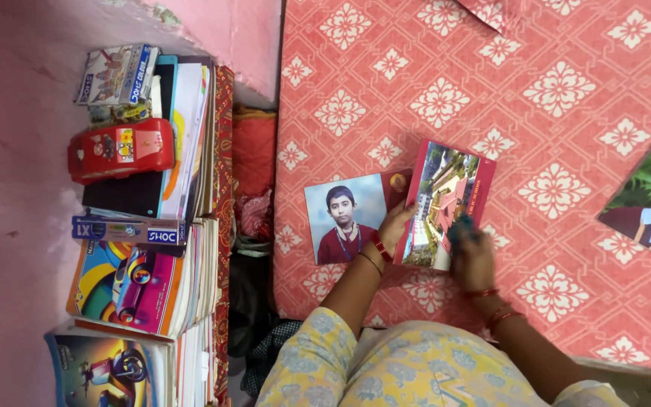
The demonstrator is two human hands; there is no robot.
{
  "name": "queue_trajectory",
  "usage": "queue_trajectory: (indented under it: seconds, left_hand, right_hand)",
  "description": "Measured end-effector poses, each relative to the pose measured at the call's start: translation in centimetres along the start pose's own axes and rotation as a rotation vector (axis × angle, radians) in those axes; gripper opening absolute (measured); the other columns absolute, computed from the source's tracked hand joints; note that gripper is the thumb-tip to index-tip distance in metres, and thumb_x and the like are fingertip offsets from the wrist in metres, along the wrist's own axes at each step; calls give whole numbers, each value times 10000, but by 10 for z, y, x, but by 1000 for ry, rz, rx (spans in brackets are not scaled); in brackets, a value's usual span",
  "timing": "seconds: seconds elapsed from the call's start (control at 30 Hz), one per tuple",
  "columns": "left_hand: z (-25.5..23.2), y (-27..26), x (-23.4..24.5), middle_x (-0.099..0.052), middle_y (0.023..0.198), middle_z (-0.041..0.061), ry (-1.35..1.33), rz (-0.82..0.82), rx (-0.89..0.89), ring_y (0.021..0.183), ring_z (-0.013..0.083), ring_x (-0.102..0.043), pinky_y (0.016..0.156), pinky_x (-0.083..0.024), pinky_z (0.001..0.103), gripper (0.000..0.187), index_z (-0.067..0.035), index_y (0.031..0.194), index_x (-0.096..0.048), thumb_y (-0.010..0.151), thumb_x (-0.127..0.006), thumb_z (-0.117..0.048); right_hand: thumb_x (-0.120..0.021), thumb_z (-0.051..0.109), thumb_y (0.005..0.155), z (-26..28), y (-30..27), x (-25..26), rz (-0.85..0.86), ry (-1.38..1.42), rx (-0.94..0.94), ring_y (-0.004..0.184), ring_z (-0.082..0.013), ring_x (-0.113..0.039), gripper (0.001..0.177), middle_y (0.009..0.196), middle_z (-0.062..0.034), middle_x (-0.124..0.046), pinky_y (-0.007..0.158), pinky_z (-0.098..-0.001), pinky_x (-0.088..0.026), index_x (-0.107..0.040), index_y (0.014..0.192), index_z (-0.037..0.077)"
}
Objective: Organizing school folders and cleaning them with a cloth.
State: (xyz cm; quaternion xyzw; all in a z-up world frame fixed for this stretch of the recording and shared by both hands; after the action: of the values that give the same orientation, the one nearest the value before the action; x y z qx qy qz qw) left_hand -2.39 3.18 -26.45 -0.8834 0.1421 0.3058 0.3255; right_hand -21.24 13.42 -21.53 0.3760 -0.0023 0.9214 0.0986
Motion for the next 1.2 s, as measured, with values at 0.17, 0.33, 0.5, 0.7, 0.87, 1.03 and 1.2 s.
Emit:
queue_trajectory:
  seconds: [0.17,0.33,0.5,0.7,0.87,1.03,1.2]
  left_hand:
    - [-5,-1,-8,-668,1171,11,-39,12,-1,1031,123,-627,898,-518,304,371,-68,1387,-580,1068,-588,-256]
    - [-9,-3,-8,-663,1187,-6,11,-18,-17,1059,95,-619,929,-503,281,379,-59,1396,-584,1072,-587,-256]
    - [2,6,7,-655,1199,-15,103,-15,-46,1076,80,-608,950,-487,260,387,-59,1400,-589,1071,-582,-264]
    - [18,25,29,-602,1178,-15,224,0,-98,1051,94,-530,931,-414,269,428,-20,1439,-587,1128,-576,-313]
    - [3,13,3,-629,1203,0,218,46,-65,1105,111,-564,986,-445,293,454,-15,1409,-566,1095,-565,-343]
    - [6,23,8,-642,1251,-5,257,56,-80,1142,97,-579,1014,-448,273,481,-27,1430,-549,1067,-573,-341]
    - [4,15,9,-633,1237,19,309,32,-59,1120,117,-588,1002,-474,311,461,-60,1460,-533,1039,-649,-207]
  right_hand:
    - [-615,204,1057,32,-17,-12,279,766,-158,904,-273,-537,260,987,-196,-592,790,-408,-444,-657,1148,-36]
    - [-583,258,1038,5,17,5,131,782,-417,775,-211,-544,294,852,-101,-635,680,-345,-443,-679,1087,-16]
    - [-560,176,1066,25,25,-3,-62,524,-322,811,-178,-495,236,945,-91,-567,680,-305,-405,-690,1213,45]
    - [-577,136,1070,99,65,14,0,525,-42,731,-270,-507,170,889,-162,-561,621,-349,-399,-674,1166,34]
    - [-552,127,1112,18,109,7,-399,482,-174,696,-158,-550,106,866,-58,-584,605,-278,-443,-602,1131,35]
    - [-600,140,1052,17,124,-19,-347,1117,-688,664,-159,-504,144,846,-26,-554,549,-305,-412,-550,1142,39]
    - [-579,-40,882,93,134,5,-216,11,307,1046,-401,-599,453,1163,-240,-626,892,-461,-510,-665,1322,30]
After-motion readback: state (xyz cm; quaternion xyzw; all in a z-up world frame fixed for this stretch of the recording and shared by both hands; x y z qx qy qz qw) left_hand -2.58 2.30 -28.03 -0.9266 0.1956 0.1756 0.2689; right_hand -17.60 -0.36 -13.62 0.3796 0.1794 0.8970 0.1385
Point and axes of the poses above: each hand's wrist, its own y-axis towards the middle knuckle, its own x-axis out of the back of the hand, z = x × y, the point moved 2 cm from there along y, towards the middle knuckle
